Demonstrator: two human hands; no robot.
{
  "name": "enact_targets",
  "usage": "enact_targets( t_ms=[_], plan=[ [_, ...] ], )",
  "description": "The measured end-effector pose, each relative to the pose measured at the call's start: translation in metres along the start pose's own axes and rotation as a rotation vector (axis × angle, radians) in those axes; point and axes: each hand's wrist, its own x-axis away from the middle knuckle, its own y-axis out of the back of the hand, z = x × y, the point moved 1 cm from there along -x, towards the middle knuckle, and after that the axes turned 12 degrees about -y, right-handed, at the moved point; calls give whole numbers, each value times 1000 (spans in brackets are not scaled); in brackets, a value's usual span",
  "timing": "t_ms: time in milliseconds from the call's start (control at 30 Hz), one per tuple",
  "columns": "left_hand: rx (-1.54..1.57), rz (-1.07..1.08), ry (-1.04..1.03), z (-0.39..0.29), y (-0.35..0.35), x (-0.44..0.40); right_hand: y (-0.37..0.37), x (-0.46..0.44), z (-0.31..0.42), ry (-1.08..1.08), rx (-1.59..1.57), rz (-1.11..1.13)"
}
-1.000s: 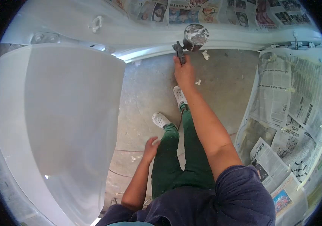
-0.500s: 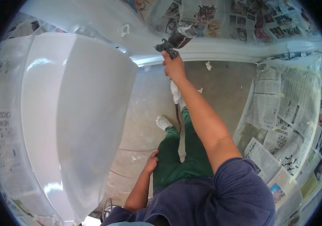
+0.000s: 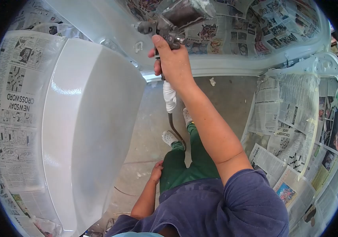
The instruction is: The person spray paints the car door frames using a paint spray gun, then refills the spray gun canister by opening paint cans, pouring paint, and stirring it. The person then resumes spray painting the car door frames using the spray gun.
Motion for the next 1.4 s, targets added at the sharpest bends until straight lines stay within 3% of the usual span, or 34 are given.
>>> enact_targets(
  t_ms=[67,200,467,667,867,967,1033,1100,1167,1233,1267,1333,1400],
  plan=[
    [14,-35,8,1,-2,6,0,0,6,110,-43,57],
    [20,-94,-13,20,-7,14,14,-35,-27,63,-20,67],
    [60,-156,29,5,-21,46,77,-115,-158,-202,177,-243],
    [66,-147,-24,9,-21,41,63,-91,-166,-341,214,-255],
    [-116,-83,-103,-36,-17,33,-15,-34,-80,-288,46,-145],
    [-212,-30,-236,-72,-25,21,-41,-2,-16,-152,-7,-21],
    [-559,-7,-410,-119,-45,27,-48,31,36,-94,69,46],
    [-556,-30,-549,-121,-76,-1,-52,60,81,10,66,218],
    [-534,-62,-681,-126,-117,-32,-54,89,128,18,270,242],
    [-657,340,-887,-132,-154,-55,-60,107,166,117,424,258],
    [-628,326,-903,-134,-169,-66,-61,110,181,162,555,241],
    [-529,665,-625,-133,-204,-81,-69,109,193,206,711,241],
    [-496,604,-673,-150,-205,-74,-79,105,198,331,917,174]
  ],
)
